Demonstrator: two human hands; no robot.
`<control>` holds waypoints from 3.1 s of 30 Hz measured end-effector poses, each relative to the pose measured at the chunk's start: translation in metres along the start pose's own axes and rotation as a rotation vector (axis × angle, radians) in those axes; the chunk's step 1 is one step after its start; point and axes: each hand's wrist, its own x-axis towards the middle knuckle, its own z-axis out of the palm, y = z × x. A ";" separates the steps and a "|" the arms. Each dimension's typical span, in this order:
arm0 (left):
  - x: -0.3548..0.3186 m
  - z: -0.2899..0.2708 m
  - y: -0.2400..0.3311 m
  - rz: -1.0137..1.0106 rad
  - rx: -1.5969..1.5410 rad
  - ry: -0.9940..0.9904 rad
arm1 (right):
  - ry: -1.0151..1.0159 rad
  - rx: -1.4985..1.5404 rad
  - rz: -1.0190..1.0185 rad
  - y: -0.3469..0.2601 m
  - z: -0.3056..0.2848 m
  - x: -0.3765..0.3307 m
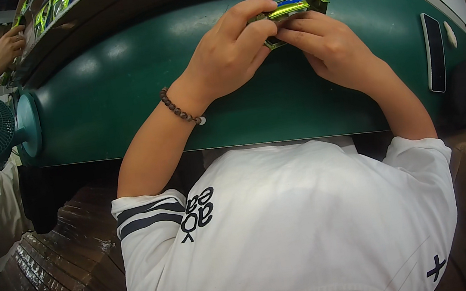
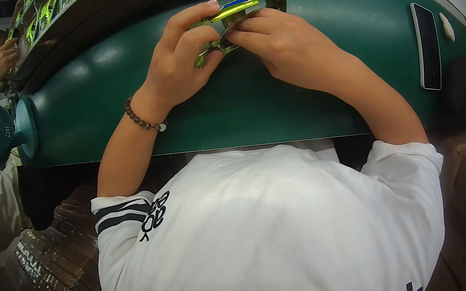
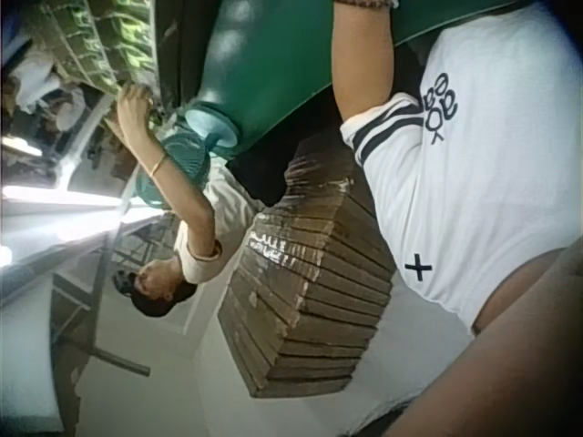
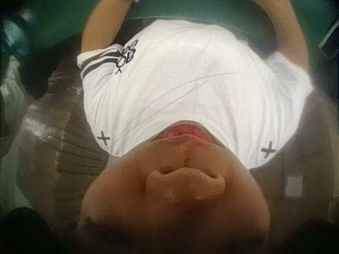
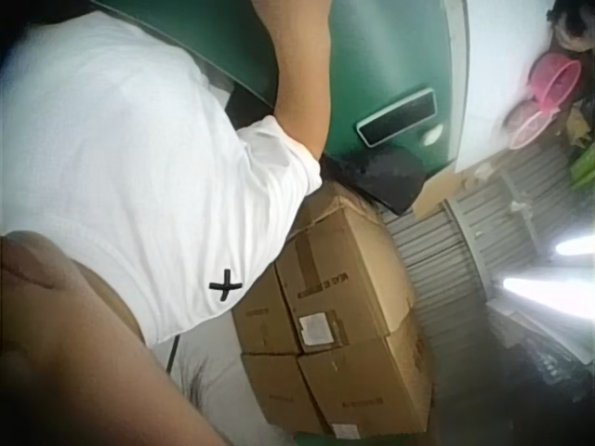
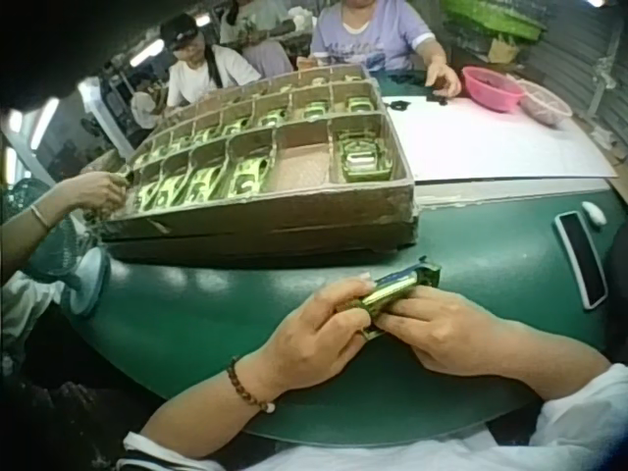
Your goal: The person assembles small green toy cars by hand at a green workbench. They pick up a car body, insert a small black component, and place the finished unit into a cardboard tray. This process is repeated for several units.
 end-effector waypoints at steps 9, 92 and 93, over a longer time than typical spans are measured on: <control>0.003 -0.006 0.005 0.036 0.363 -0.019 | 0.074 0.067 0.064 0.001 0.004 0.000; 0.011 -0.034 0.004 -0.629 -0.976 -0.267 | 0.011 1.404 0.849 -0.005 -0.030 0.024; 0.010 -0.035 0.003 -0.688 -0.975 -0.250 | 0.060 1.390 0.905 -0.012 -0.032 0.027</control>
